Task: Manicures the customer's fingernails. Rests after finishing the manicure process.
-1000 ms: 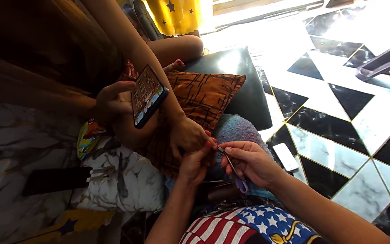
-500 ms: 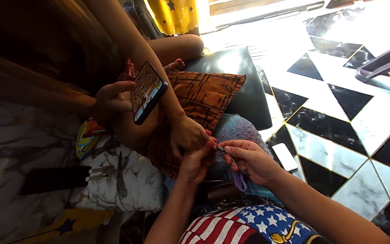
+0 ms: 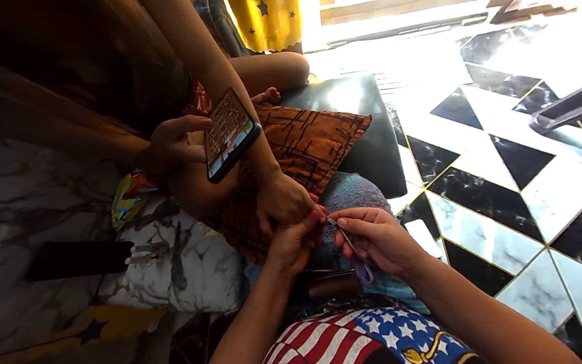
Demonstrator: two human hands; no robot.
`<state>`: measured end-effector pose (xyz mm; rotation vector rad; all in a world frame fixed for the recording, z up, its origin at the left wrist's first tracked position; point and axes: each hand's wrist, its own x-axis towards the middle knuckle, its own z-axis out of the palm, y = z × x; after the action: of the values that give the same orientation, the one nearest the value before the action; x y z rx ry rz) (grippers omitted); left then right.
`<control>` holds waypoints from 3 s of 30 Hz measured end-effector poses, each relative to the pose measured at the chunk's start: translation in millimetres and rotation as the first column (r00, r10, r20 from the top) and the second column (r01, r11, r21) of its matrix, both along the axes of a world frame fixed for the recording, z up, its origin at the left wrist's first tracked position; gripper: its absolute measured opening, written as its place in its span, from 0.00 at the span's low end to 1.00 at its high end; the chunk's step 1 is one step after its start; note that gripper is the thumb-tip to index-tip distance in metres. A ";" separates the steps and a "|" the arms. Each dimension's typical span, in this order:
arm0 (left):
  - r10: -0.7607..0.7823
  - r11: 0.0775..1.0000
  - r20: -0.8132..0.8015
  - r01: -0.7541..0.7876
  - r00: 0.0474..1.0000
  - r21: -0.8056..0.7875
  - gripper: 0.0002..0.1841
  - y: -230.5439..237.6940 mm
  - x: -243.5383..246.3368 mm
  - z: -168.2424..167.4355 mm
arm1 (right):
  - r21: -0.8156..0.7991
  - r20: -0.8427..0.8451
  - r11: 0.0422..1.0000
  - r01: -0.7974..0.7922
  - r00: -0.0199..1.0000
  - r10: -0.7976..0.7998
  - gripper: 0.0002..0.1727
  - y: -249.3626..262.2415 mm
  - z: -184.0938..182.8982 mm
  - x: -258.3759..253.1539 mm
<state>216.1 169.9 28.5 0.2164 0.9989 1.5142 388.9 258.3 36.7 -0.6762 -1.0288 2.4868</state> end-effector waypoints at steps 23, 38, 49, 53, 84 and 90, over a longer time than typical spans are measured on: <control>-0.012 1.000 -0.039 0.011 0.999 -0.010 0.07 0.6 0.3 3.8 | 0.048 0.012 0.998 -0.027 1.000 0.026 0.15 4.7 0.7 -1.1; -0.034 0.999 -0.049 0.033 0.998 -0.013 0.06 0.2 -0.4 4.5 | 0.116 0.035 0.993 0.018 0.999 -0.023 0.13 0.6 0.6 -6.3; -0.028 0.999 -0.036 0.027 0.999 -0.017 0.07 0.6 -1.0 4.5 | 0.083 0.021 0.996 0.013 1.000 -0.015 0.15 2.9 2.1 -4.6; -0.025 0.999 -0.037 0.024 0.999 -0.021 0.07 0.4 -1.3 4.6 | 0.105 0.045 0.994 0.017 0.999 -0.022 0.13 3.9 4.3 -8.0; 0.082 0.996 -0.178 -0.077 0.981 0.033 0.19 11.2 14.5 -0.8 | 0.472 0.195 0.858 0.205 0.924 -0.328 0.14 -21.8 1.9 0.0; 0.096 0.995 -0.179 -0.090 0.979 0.040 0.17 11.3 15.3 -1.4 | 0.434 0.197 0.873 0.221 0.923 -0.331 0.15 -23.7 3.7 -3.5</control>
<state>231.4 181.1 27.1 0.3389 1.1431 1.6175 385.4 234.6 40.4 -0.9612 -1.3816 1.8854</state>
